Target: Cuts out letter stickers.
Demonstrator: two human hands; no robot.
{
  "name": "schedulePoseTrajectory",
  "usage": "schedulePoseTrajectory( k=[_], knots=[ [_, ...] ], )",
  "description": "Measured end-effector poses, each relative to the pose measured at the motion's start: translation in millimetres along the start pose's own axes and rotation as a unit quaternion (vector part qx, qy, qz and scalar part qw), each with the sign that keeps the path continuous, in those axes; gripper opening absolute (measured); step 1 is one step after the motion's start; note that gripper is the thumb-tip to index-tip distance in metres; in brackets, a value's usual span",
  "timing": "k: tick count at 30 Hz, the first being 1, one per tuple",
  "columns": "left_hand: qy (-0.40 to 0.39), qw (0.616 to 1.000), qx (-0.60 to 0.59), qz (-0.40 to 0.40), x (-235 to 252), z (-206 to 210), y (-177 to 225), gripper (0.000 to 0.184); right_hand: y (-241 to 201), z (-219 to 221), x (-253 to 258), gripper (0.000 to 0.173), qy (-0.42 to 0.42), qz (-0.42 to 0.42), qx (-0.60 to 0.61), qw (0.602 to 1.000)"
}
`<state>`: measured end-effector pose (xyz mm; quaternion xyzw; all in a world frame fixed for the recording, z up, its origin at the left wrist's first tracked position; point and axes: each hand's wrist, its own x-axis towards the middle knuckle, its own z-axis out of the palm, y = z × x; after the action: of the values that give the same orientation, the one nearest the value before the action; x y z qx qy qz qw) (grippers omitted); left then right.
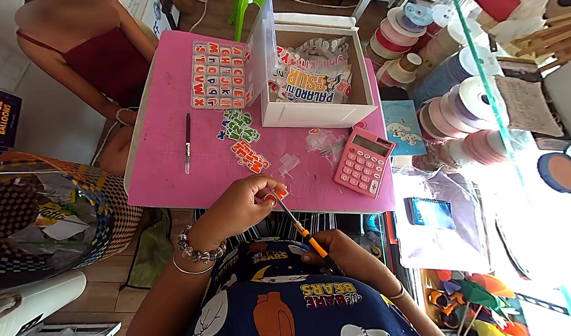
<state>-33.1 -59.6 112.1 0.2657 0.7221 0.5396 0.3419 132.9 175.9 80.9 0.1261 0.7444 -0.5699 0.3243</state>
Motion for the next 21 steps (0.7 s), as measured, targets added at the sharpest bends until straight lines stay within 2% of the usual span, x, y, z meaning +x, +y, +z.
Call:
schedulePoseTrajectory(
  k=[7, 11, 15, 18, 21],
  knots=[
    [-0.01, 1.0, 0.017, -0.011, 0, -3, 4, 0.028, 2, 0, 2, 0.036, 0.015, 0.01, -0.011, 1.0],
    [0.062, 0.994, 0.087, 0.01, 7, -13, 0, 0.026, 6, -1, 1, 0.037, 0.013, 0.02, -0.012, 1.0],
    [0.15, 0.957, 0.246, 0.019, 28, -26, -10, 0.029, 5, 0, 0, 0.037, 0.011, 0.031, -0.017, 0.999],
    [0.164, 0.937, 0.308, 0.021, 38, -28, -20, 0.023, 5, 0, -1, 0.038, 0.014, 0.033, -0.03, 0.999],
    [0.184, 0.935, 0.304, 0.007, 38, -26, -25, 0.014, 7, -1, -2, 0.041, 0.014, 0.032, -0.043, 0.998]
  ],
)
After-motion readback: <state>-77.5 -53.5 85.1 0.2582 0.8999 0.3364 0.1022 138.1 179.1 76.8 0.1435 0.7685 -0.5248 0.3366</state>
